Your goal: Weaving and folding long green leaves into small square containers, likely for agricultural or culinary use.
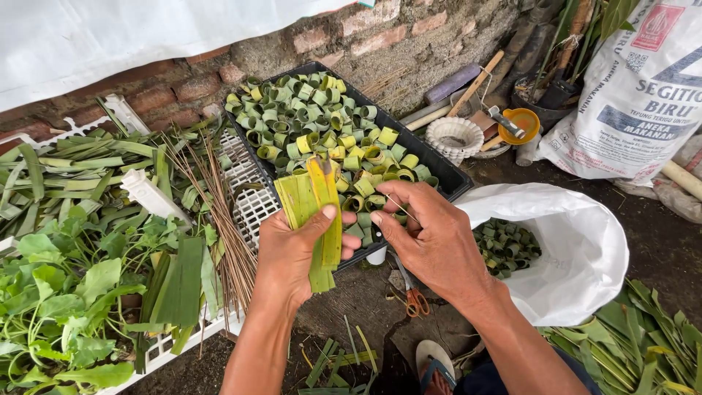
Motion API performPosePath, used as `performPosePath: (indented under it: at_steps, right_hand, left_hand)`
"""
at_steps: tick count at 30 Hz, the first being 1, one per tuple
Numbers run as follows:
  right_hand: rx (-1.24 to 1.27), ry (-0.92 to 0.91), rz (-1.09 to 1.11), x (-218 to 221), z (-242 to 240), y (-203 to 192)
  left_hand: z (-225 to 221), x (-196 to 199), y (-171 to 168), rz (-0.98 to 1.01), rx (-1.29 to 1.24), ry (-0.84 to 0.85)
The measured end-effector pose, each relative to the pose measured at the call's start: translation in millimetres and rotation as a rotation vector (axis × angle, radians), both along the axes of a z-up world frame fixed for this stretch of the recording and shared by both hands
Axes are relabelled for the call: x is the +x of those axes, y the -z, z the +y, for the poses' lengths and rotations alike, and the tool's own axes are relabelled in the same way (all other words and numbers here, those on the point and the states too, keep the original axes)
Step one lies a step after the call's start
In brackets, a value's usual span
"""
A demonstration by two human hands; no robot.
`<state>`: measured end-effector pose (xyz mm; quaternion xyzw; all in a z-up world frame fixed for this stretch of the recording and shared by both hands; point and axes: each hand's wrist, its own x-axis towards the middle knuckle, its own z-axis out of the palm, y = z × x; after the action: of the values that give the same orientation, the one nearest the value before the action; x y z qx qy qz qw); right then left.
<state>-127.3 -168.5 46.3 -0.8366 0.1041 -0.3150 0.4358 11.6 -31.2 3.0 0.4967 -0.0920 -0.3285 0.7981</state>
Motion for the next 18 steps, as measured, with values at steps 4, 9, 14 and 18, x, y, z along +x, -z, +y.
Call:
performPosePath:
  at_steps: [4, 9, 14, 18]
  right_hand:
    - [-0.016, 0.017, -0.021, 3, 6, -1]
    - [0.302, -0.052, -0.056, 12, 4, 18]
    - [0.593, -0.088, -0.093, 18, -6, 33]
    - [0.698, -0.056, -0.082, 16, -7, 25]
  left_hand:
    - [0, -4, 0, -0.065, 0.035, -0.027]
    - [-1, -12, 3, -0.133, 0.070, 0.076]
    - [-1, -22, -18, -0.002, 0.042, 0.214]
    - [1, -23, -23, 0.188, -0.050, 0.232]
